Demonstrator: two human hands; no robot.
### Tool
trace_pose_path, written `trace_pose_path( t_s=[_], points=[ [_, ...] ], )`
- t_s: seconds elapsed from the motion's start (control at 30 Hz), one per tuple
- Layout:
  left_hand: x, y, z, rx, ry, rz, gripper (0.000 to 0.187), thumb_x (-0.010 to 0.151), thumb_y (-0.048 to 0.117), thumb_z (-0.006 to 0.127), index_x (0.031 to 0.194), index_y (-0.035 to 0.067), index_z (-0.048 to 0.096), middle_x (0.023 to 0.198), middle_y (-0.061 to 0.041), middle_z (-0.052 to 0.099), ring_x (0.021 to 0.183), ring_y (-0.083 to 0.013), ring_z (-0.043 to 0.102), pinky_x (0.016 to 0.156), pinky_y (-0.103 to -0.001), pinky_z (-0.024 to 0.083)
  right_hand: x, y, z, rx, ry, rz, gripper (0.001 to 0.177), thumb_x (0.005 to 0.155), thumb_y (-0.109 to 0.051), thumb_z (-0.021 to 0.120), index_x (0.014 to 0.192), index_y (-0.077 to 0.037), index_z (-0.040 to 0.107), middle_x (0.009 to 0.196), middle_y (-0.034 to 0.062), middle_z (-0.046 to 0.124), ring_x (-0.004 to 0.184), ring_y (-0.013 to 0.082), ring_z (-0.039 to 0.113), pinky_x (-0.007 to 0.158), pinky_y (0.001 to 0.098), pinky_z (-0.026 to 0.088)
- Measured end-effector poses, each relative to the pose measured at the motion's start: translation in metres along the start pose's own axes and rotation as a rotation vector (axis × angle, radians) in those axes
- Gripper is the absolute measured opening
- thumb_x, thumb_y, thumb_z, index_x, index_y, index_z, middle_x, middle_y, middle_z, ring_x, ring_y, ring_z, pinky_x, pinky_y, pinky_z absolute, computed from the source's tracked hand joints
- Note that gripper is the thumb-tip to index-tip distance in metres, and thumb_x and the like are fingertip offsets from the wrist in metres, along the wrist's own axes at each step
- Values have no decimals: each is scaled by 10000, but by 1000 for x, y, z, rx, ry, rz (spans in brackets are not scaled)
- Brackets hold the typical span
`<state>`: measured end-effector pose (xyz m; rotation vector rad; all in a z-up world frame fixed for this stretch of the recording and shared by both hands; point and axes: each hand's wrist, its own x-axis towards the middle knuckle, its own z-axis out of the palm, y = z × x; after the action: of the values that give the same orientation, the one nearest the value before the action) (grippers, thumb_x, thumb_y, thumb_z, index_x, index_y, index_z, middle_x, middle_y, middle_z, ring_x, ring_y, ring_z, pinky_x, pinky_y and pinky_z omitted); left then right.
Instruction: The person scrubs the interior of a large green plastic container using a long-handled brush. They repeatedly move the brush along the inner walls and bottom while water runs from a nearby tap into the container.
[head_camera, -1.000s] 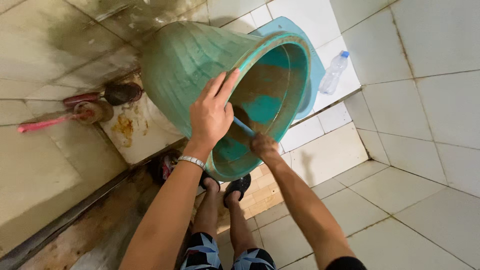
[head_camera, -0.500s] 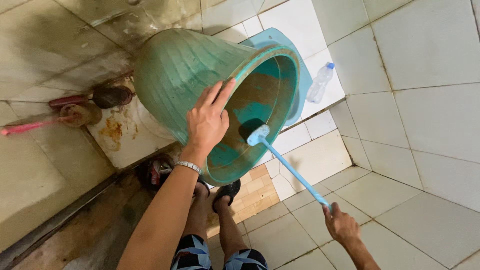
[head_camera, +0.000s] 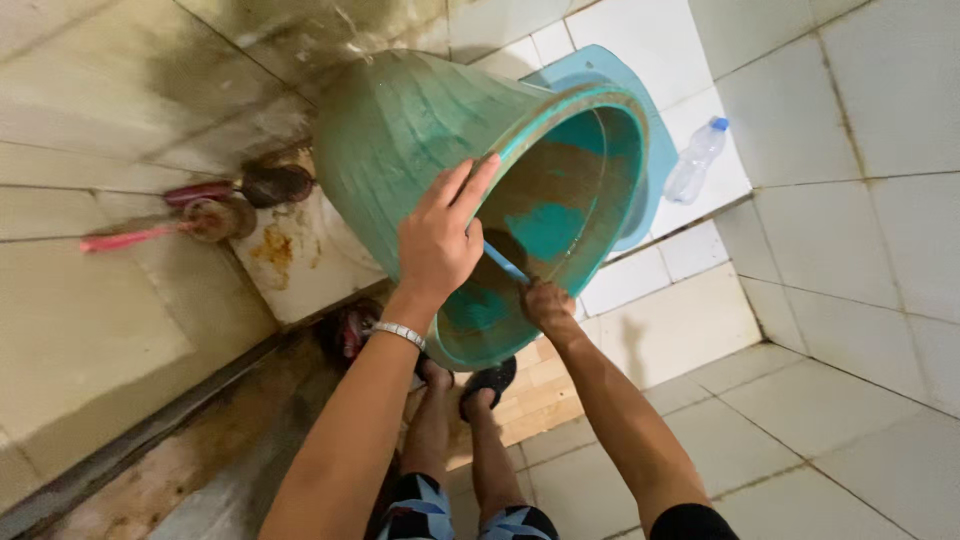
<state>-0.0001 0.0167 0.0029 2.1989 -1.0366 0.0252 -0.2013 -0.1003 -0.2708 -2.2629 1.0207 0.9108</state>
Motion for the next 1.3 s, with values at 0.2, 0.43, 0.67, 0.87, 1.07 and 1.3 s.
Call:
trace_pose_path(
  t_s=[0.2,0.43,0.67,0.87,1.07,1.3],
  points=[
    [-4,-9,-10,-13,-39,-13,746,814,-47,641,1501,225,537,1407,-97,613,1218,-341,645,880,-440,603,-8,7,-2,-56,-37,86,526,1055,-544,357,1226,-155,667,1181,206,715,1129,422,693,940,541,561],
    [-4,-7,1,-10,-25,-15,780,799,-34,673,1506,259,527,1405,-72,621,1224,-330,644,887,-446,609,-61,116,-122,-383,263,88,560,1055,-618,334,1121,-144,626,854,161,759,769,386,753,624,526,592],
    [-3,-9,1,0,-25,1,812,794,-27,683,1530,262,497,1420,-66,611,1242,-336,630,887,-451,608,-67,112,-155,-313,344,80,542,1081,-587,343,1109,-122,620,890,179,751,802,439,728,661,568,566],
    [-3,-9,3,-13,-24,-9,804,801,-30,690,1525,265,502,1415,-89,624,1241,-338,638,915,-441,605,-49,90,-75,-214,147,80,520,1062,-562,314,1189,-138,587,928,211,744,861,445,733,723,576,586],
    [-3,-9,2,2,-28,-12,799,803,-42,683,1524,254,510,1416,-107,622,1240,-337,640,911,-438,606,-67,33,14,22,-114,1,564,1086,-513,280,1184,-51,589,937,284,727,908,465,728,783,594,573],
    [-3,-7,-1,-30,-33,-21,793,807,-41,675,1525,252,511,1414,-85,614,1230,-326,640,917,-443,605,-131,-1,-37,707,-481,-61,607,1061,-564,429,1087,18,596,632,48,455,518,173,410,451,353,367]
  ],
)
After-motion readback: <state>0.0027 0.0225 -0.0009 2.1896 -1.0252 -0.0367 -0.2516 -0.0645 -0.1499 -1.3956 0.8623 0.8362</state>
